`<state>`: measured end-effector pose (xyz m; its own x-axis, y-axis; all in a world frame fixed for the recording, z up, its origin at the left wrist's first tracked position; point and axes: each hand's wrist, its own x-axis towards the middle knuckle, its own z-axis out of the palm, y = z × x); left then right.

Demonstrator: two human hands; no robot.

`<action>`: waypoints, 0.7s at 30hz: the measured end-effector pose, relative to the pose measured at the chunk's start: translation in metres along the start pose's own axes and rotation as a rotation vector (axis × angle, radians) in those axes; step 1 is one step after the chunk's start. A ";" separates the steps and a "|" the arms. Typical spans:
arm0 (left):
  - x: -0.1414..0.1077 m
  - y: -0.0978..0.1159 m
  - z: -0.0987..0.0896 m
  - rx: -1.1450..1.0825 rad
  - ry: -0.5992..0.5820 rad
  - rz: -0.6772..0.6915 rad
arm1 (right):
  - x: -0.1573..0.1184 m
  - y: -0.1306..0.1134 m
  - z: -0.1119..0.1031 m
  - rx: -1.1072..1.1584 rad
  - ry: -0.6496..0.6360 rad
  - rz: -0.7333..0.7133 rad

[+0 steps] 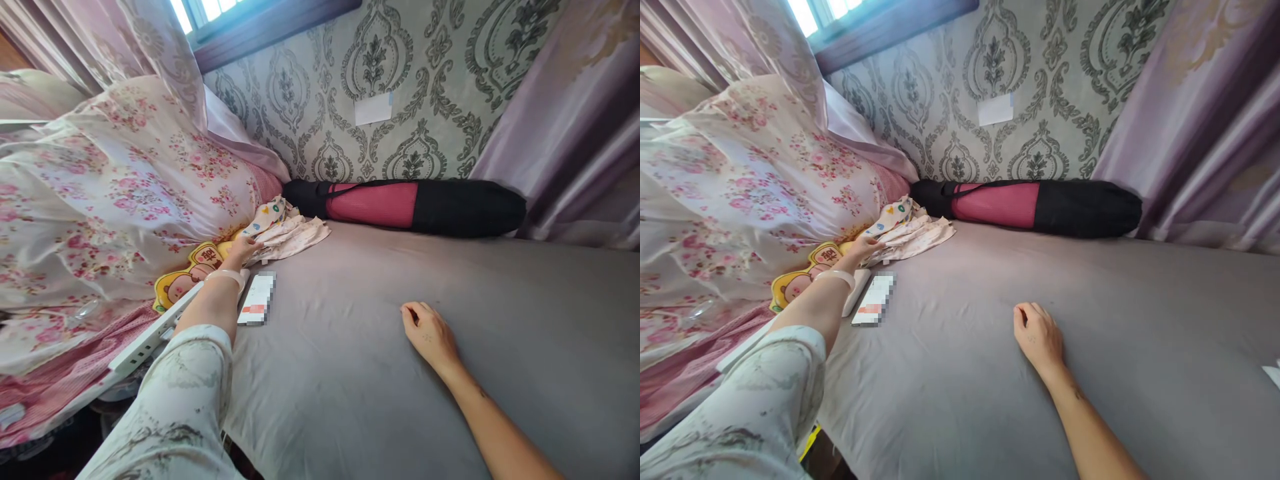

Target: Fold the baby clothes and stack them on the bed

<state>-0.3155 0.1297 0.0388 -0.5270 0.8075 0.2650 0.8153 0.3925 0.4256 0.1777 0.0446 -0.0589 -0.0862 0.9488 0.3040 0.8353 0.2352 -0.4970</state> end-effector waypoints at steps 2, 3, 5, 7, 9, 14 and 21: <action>-0.006 0.001 0.000 0.127 0.033 0.015 | 0.000 0.000 0.000 -0.008 -0.002 -0.002; -0.008 0.002 0.001 0.201 0.071 0.032 | 0.000 0.000 0.000 -0.008 -0.002 -0.007; -0.011 0.006 0.003 0.293 0.103 0.142 | 0.000 0.000 0.000 -0.006 0.000 -0.019; -0.013 0.011 0.007 0.345 0.024 0.239 | 0.000 0.000 0.000 -0.010 0.005 -0.026; -0.014 0.017 0.011 0.361 -0.068 0.225 | 0.000 0.000 0.000 -0.017 0.010 -0.027; -0.014 0.030 0.019 0.318 -0.065 0.070 | 0.000 -0.001 0.000 -0.024 0.008 -0.029; -0.007 0.073 0.011 0.115 0.074 0.108 | 0.000 0.000 0.000 -0.026 0.004 -0.047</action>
<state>-0.2493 0.1573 0.0589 -0.4476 0.8148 0.3684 0.8880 0.3562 0.2909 0.1776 0.0448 -0.0585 -0.1238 0.9360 0.3295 0.8442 0.2739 -0.4608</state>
